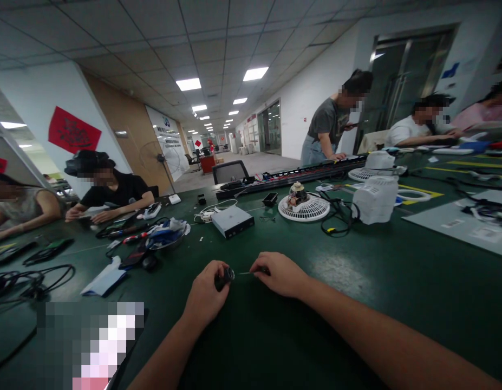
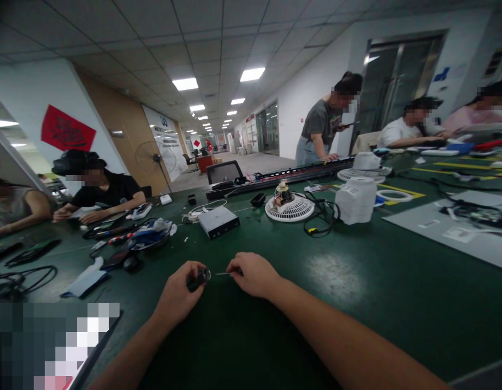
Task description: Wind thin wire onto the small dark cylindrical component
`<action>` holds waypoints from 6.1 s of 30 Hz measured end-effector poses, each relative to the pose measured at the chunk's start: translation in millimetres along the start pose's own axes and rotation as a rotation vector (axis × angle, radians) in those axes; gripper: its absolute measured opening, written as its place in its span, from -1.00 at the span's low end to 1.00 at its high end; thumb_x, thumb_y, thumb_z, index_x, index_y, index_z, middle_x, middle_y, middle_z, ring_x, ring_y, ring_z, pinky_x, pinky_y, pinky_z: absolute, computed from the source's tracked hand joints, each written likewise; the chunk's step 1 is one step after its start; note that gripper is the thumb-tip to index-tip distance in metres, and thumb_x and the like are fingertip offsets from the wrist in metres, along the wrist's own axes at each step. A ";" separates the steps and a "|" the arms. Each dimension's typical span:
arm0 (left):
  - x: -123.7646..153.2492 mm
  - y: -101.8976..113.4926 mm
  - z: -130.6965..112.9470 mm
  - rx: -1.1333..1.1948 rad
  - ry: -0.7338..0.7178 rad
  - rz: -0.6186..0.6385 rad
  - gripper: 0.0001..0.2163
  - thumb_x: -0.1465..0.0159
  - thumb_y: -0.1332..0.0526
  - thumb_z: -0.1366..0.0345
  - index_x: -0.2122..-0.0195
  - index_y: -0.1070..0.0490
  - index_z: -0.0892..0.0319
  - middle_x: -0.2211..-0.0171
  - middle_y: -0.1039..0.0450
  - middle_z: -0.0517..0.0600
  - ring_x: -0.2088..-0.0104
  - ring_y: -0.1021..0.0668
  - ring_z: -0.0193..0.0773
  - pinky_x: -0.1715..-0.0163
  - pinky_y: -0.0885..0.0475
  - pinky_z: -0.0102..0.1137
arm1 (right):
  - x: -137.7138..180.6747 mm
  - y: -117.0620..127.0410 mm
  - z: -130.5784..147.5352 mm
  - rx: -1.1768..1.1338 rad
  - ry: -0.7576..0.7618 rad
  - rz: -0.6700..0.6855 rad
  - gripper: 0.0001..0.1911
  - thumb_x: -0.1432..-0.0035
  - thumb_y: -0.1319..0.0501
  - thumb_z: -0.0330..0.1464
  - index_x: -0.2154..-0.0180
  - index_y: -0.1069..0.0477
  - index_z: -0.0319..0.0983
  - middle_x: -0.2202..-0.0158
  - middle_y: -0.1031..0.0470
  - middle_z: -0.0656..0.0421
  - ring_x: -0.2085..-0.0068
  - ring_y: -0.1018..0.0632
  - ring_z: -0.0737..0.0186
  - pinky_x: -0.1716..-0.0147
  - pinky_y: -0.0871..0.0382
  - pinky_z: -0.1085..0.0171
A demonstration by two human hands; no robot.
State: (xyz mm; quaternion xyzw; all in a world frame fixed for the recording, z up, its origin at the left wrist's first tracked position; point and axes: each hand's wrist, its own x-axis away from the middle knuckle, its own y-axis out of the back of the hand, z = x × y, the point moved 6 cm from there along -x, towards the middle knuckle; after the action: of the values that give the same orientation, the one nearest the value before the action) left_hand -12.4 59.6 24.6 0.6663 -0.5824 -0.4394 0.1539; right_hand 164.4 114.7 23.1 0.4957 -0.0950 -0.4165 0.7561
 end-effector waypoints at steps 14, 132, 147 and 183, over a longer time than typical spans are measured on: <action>3.8 -9.1 -9.4 0.098 -0.069 0.092 -0.80 -0.09 -0.17 0.51 0.43 -0.15 0.11 0.20 -0.51 -0.02 0.20 -0.56 -0.22 0.20 -0.46 -0.32 | 6.3 4.9 25.3 0.115 0.137 0.042 -0.76 -0.19 -0.17 -0.38 0.16 -0.58 -0.13 0.24 -0.53 0.15 0.25 -0.51 0.24 0.27 -0.28 0.29; 11.6 -0.5 -14.0 -0.033 -0.004 0.399 -0.86 -0.11 -0.27 0.38 0.29 -0.38 0.09 0.30 -0.49 -0.08 0.34 -0.52 -0.25 0.38 -0.35 -0.41 | 7.1 -0.9 26.9 0.015 0.221 0.104 -0.79 -0.08 -0.19 -0.46 0.26 -0.56 -0.20 0.28 -0.56 0.16 0.30 -0.52 0.25 0.30 -0.30 0.32; 7.9 -11.9 -14.8 -0.070 -0.030 0.133 -0.89 -0.12 -0.19 0.41 0.33 -0.30 0.11 0.33 -0.44 -0.06 0.37 -0.48 -0.26 0.39 -0.35 -0.38 | 3.9 -3.3 15.0 0.053 0.138 0.121 -0.80 -0.06 -0.18 -0.44 0.27 -0.54 -0.18 0.33 -0.56 0.17 0.32 -0.52 0.22 0.36 -0.26 0.30; 8.9 -8.6 -23.3 0.180 -0.068 0.069 -0.80 -0.11 -0.31 0.40 0.39 -0.24 0.13 0.28 -0.47 -0.05 0.31 -0.51 -0.28 0.29 -0.40 -0.35 | -1.6 -3.8 19.5 -0.372 0.070 -0.039 -0.89 -0.11 -0.31 -0.42 0.27 -0.59 -0.20 0.33 -0.47 0.20 0.28 -0.48 0.31 0.27 -0.30 0.35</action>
State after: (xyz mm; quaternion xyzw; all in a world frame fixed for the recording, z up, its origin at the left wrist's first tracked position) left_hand 10.3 46.7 28.1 0.6417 -0.6471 -0.4021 0.0888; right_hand 150.5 102.2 30.0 0.3631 0.0197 -0.4241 0.8294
